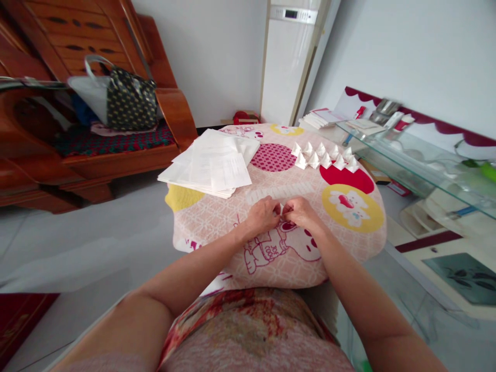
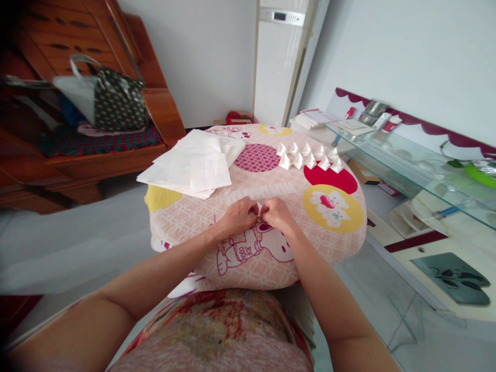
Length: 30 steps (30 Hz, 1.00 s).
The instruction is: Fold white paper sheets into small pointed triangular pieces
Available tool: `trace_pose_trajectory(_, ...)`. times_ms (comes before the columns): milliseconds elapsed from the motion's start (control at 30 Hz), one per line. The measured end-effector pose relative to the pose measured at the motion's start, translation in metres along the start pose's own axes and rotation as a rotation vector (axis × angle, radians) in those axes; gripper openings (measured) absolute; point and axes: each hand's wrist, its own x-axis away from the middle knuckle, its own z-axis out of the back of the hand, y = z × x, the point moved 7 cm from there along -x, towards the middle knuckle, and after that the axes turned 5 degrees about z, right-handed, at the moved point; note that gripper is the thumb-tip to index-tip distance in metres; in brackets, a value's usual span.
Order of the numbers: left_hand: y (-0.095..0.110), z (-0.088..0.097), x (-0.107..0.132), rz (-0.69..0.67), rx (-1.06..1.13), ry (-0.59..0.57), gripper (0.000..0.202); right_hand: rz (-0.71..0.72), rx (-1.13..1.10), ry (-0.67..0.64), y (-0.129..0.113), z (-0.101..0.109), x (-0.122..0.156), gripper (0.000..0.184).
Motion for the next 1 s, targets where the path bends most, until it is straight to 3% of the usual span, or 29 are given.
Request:
trace_pose_trajectory(233, -0.019, 0.006, -0.002, -0.009, 0.152, 0.001, 0.020, 0.013, -0.001, -0.006, 0.000, -0.001, 0.000, 0.017)
trace_pose_trajectory(533, -0.048, 0.011, 0.006, -0.051, 0.262, -0.039, 0.046, -0.012, 0.078, -0.038, 0.002, -0.003, -0.002, 0.017)
trace_pose_trajectory(800, -0.060, 0.026, 0.010, -0.125, 0.405, -0.127, 0.054, 0.047, 0.363, 0.026, -0.001, 0.014, -0.004, 0.018)
trace_pose_trajectory(1000, -0.054, 0.057, -0.037, -0.021, 0.480, 0.146, 0.030, -0.033, -0.003, -0.219, 0.024, 0.019, -0.012, 0.015)
